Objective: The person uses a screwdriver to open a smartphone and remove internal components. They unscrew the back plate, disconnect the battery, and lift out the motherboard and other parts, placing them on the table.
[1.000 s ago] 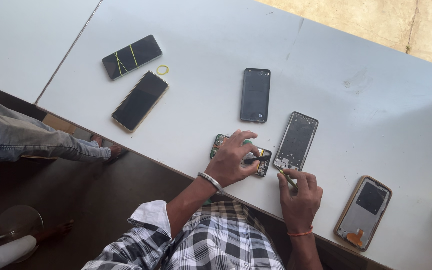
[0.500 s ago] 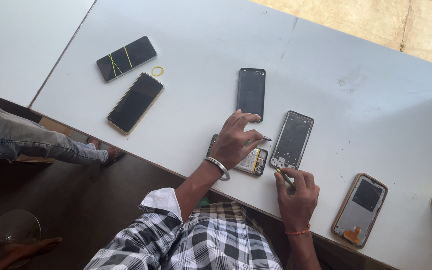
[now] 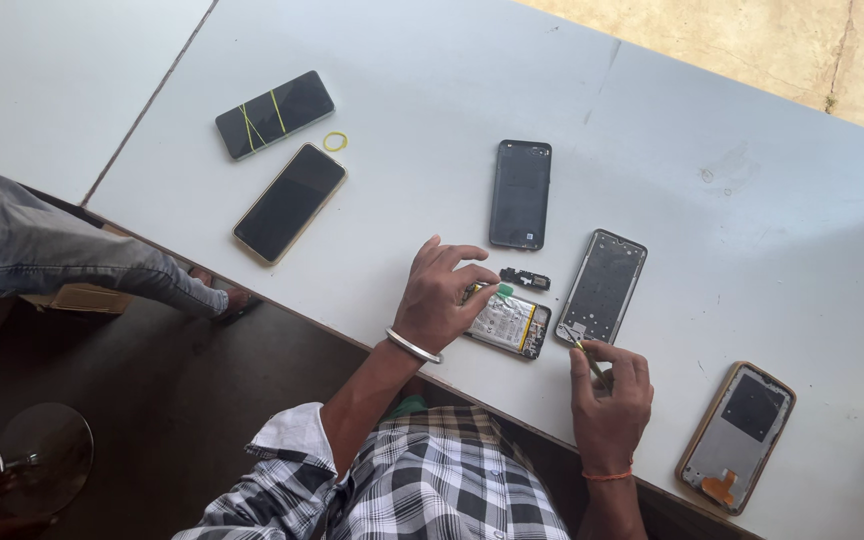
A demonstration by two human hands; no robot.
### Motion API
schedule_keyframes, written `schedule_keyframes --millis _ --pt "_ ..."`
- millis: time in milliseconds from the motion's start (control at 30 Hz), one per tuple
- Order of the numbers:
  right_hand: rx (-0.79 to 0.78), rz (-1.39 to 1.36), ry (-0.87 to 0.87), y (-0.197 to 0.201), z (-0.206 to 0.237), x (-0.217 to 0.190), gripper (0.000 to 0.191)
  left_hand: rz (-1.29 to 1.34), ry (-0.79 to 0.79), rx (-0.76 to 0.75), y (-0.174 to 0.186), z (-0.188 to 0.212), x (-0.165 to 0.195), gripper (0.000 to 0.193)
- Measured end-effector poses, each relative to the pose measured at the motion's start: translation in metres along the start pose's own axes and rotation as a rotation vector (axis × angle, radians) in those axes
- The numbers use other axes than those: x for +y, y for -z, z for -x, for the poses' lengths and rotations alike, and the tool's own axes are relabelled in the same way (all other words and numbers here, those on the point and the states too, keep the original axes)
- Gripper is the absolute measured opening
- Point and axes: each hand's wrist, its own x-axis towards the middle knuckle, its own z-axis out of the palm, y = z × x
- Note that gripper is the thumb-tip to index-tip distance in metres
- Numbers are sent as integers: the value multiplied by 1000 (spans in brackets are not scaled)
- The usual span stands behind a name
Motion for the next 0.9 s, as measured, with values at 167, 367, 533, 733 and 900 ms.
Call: schedule_keyframes --millis 167,367,533,733,900 --pt "-71 -191 -27 5 -10 -15 18 21 -22 -100 16 20 6 43" --pt "-182 -201 -234 -2 -24 -18 24 -5 -48 -87 5 22 13 54" --pt "-180 -262 -224 -5 -17 -14 21 -27 -21 -51 -12 14 9 40" --pt "-202 -340 -290 -12 -11 -15 21 22 52 -68 -18 4 8 12" --pt "-170 -519 -190 -14 -2 -16 27 28 72 -43 -14 1 12 16"
